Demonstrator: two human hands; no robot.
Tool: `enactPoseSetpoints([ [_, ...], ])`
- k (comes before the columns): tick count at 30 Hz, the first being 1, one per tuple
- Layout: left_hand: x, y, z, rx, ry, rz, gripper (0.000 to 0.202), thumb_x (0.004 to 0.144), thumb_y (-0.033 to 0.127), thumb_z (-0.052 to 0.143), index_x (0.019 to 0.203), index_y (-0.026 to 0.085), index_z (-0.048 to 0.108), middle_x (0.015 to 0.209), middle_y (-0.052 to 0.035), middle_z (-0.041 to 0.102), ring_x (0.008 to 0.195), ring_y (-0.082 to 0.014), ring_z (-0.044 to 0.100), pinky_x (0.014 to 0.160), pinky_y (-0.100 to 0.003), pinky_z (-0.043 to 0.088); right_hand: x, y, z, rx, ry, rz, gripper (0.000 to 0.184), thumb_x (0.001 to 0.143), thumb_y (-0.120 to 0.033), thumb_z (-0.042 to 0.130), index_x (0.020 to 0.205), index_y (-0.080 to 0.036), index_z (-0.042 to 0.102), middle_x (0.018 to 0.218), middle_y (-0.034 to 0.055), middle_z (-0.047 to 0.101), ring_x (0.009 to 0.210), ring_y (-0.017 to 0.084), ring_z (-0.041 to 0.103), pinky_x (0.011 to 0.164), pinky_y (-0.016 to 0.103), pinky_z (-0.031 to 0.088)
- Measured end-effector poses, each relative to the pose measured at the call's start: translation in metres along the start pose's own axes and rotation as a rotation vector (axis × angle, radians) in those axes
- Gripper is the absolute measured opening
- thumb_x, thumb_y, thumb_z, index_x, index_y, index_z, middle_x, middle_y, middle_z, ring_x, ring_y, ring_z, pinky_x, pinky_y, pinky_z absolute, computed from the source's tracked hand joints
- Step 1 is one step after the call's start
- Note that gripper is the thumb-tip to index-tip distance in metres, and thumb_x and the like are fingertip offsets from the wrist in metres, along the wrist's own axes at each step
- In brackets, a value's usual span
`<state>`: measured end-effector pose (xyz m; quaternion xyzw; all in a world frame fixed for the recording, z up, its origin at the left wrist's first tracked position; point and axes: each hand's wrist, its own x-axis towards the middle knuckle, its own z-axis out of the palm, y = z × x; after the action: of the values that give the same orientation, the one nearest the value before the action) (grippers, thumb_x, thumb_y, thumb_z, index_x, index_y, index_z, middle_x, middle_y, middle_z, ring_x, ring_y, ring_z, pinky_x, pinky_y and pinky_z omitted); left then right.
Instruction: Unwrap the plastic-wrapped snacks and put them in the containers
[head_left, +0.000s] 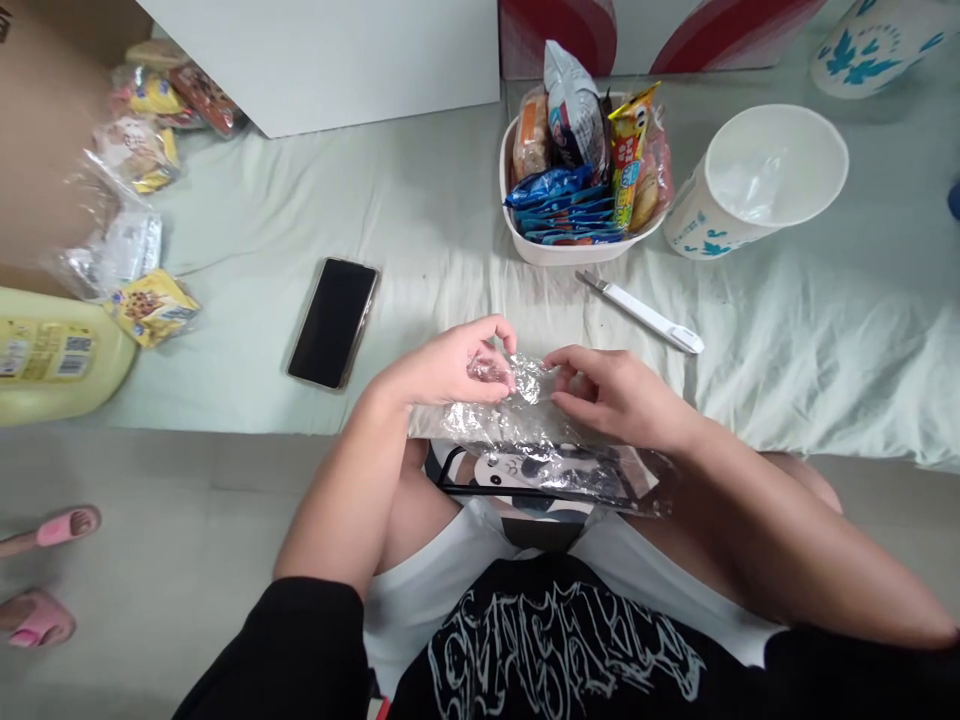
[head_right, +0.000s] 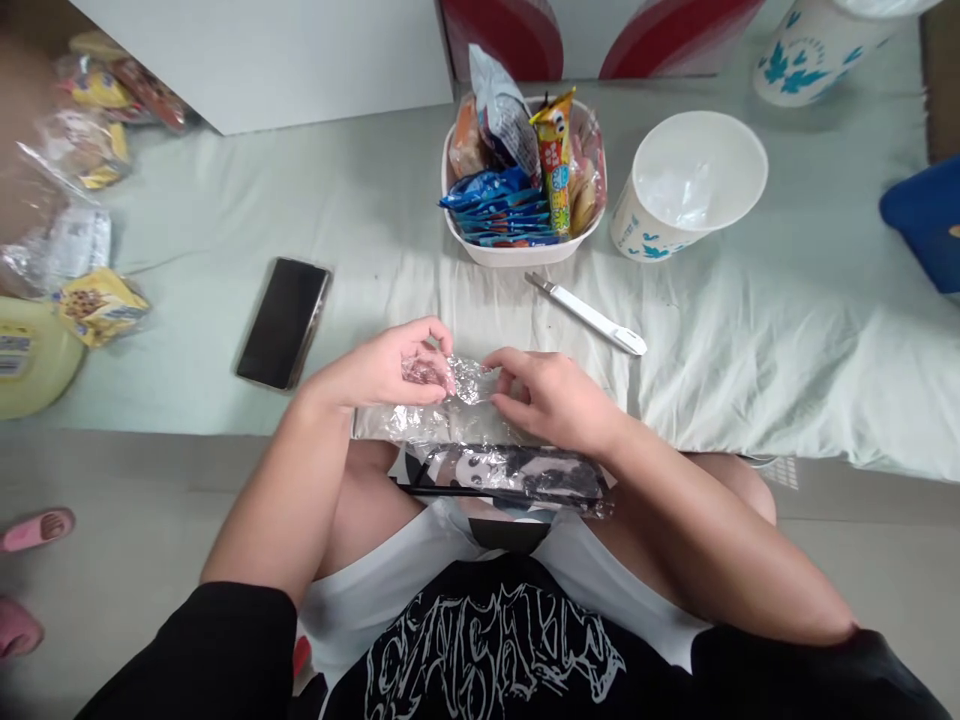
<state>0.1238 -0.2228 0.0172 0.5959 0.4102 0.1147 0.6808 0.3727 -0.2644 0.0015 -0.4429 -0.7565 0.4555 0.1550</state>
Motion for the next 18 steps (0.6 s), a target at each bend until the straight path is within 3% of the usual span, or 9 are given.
enactPoseSetpoints([
  [4,0.0,-0.003,-0.003,-0.011,0.077,0.045,0.039,0.07,0.024,0.077,0.1,0.024,0.052,0.08,0.0027,0.069,0.068,-0.0125,0.066,0.062,-0.026,0.052,-0.005,0.002,-0.001,0.062,-0.014,0.046,0.035,0.091,-0.034,0.057,0.121,-0.017,0.061,0.082,0.0014,0.072,0.063,0.012,0.061,0.062,0.03,0.047],
  [8,0.004,-0.011,-0.01,-0.092,0.332,0.203,0.04,0.066,0.024,0.08,0.096,0.024,0.054,0.081,0.0019,0.065,0.07,-0.0124,0.063,0.063,-0.027,0.053,-0.006,0.0,0.0,0.076,-0.011,0.071,0.019,0.09,-0.033,0.057,0.102,-0.02,0.061,0.077,0.0004,0.069,0.061,0.012,0.056,0.061,0.03,0.044],
  [11,0.007,-0.016,-0.016,-0.24,0.472,0.321,0.046,0.065,0.032,0.084,0.101,0.025,0.056,0.094,-0.0019,0.068,0.087,-0.0175,0.069,0.071,-0.029,0.057,-0.004,-0.003,0.001,0.087,0.045,0.087,0.013,0.089,-0.034,0.058,0.088,-0.022,0.055,0.069,-0.001,0.06,0.06,0.012,0.051,0.06,0.03,0.041],
  [14,0.007,-0.016,-0.017,-0.356,0.341,0.222,0.059,0.066,0.046,0.088,0.113,0.022,0.061,0.111,-0.0079,0.073,0.102,-0.0226,0.072,0.079,-0.032,0.06,-0.003,-0.006,0.002,0.094,0.078,0.135,0.016,0.09,-0.036,0.058,0.084,-0.022,0.052,0.06,-0.0037,0.051,0.057,0.011,0.046,0.06,0.031,0.038],
  [16,0.005,-0.014,-0.015,-0.35,0.201,0.092,0.062,0.068,0.051,0.088,0.115,0.018,0.064,0.11,-0.0109,0.076,0.099,-0.0226,0.074,0.078,-0.031,0.06,-0.002,-0.008,0.003,0.089,0.086,0.15,0.017,0.09,-0.035,0.058,0.083,-0.022,0.051,0.059,-0.0045,0.048,0.056,0.011,0.044,0.06,0.031,0.036],
  [18,0.004,-0.011,-0.012,-0.288,0.133,0.043,0.055,0.071,0.052,0.088,0.109,0.016,0.069,0.101,-0.0107,0.079,0.09,-0.02,0.074,0.074,-0.028,0.058,-0.001,-0.008,0.003,0.08,0.078,0.149,0.015,0.089,-0.034,0.058,0.083,-0.022,0.051,0.059,-0.005,0.046,0.055,0.01,0.042,0.06,0.031,0.035],
])
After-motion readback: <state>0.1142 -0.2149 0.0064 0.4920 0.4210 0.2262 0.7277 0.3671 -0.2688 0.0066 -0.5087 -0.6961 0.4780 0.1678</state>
